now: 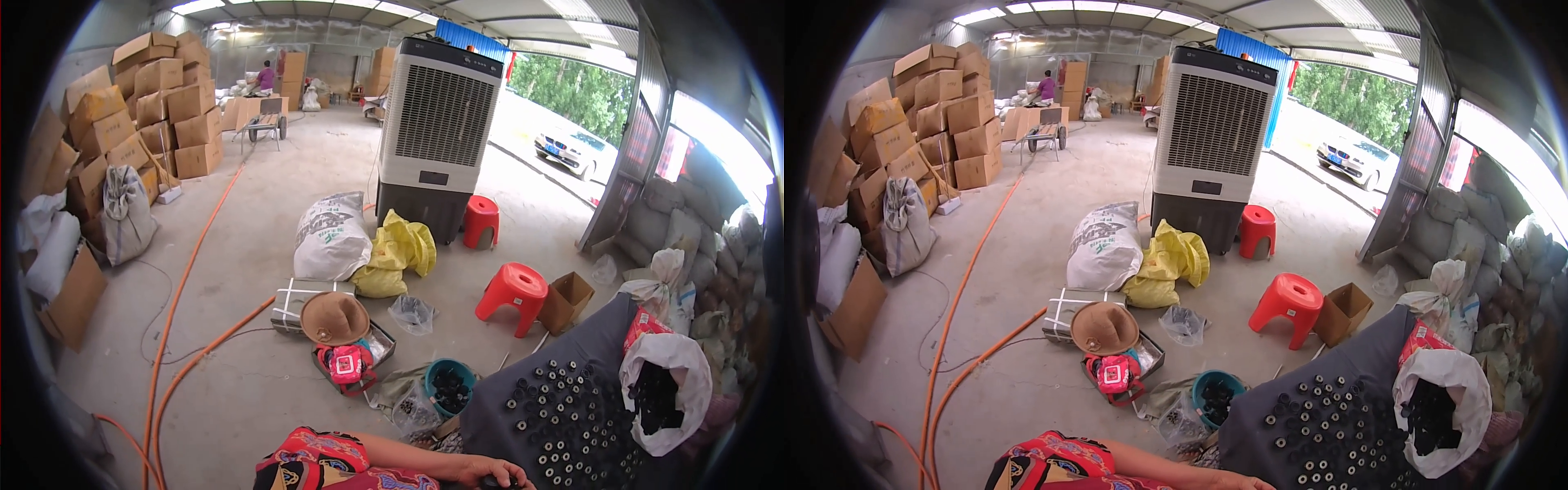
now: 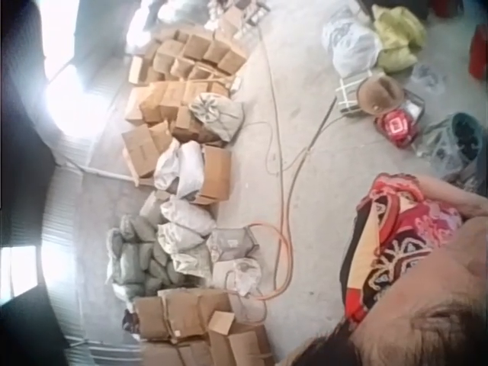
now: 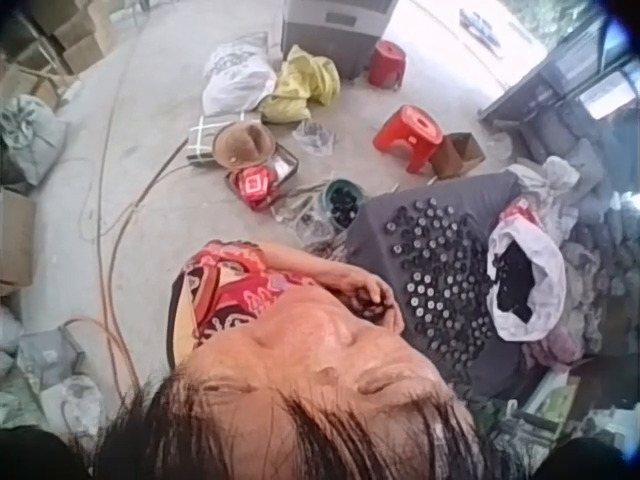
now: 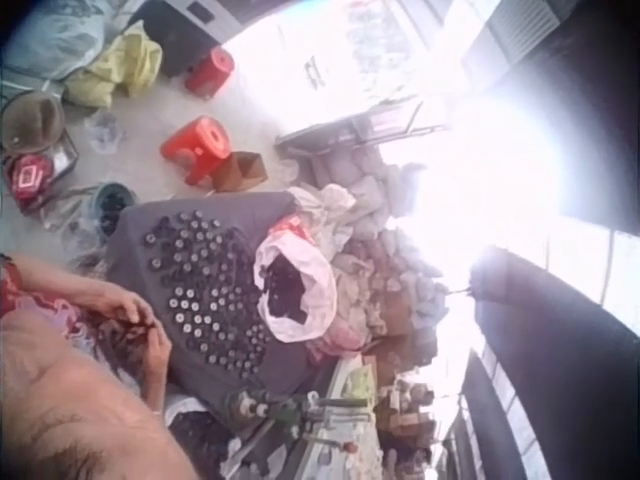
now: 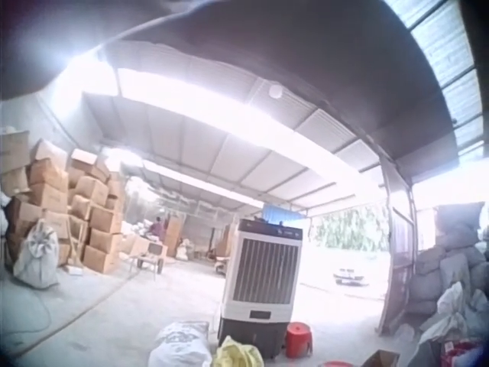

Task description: The person inserts metal rings into rubber caps by hand, taps the pieces together using a mallet, and continues assembling additional rubber parts and metal components by hand.

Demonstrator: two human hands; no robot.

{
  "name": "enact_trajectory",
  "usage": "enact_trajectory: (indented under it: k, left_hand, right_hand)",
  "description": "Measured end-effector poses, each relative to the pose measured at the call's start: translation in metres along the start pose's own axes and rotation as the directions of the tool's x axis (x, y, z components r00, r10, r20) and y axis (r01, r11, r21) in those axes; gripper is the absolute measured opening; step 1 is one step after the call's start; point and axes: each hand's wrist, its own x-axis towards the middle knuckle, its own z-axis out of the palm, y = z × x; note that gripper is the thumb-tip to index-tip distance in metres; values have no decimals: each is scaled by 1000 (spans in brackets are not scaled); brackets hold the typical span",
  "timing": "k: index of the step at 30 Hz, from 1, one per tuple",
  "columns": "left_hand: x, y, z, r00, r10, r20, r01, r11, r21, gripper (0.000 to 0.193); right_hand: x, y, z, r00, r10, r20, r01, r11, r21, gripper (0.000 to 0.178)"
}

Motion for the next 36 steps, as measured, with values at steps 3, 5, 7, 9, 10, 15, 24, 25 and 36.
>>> enact_trajectory:
  k: [3,5,7,9,10,15,24,25,36]
  left_hand:
    - [2,-5,-6,996,-88,-29,89,996,12,39]
    - [3,-9,-4,995,-93,-38,93,996,8,39]
    - [5,-13,-1,994,-90,-55,91,996,9,39]
    - [7,-16,4,994,-86,-70,87,996,11,40]
    - [7,-16,7,993,-82,-81,84,996,14,40]
    - [4,-15,19,988,-55,-143,60,997,37,41]
    - [8,-9,9,972,-12,-234,69,969,237,43]
    - [10,-10,6,972,-10,-236,67,970,234,43]
    - [22,-33,16,889,-184,-420,321,903,285,44]
  right_hand:
    - [-9,5,-4,999,52,7,-52,997,60,23]
    - [-15,9,-8,996,87,6,-87,992,95,23]
    - [-20,12,-14,993,120,6,-120,985,127,24]
    - [-25,15,-20,988,151,7,-151,976,157,24]
    - [-28,16,-21,986,165,10,-165,971,175,24]
    - [-35,25,-27,974,224,36,-225,937,268,26]
    - [-40,40,-28,977,210,-45,-185,927,328,37]
    - [-40,44,-26,976,212,-41,-188,926,327,37]
    - [-57,25,-29,996,-84,-32,66,929,-364,38]
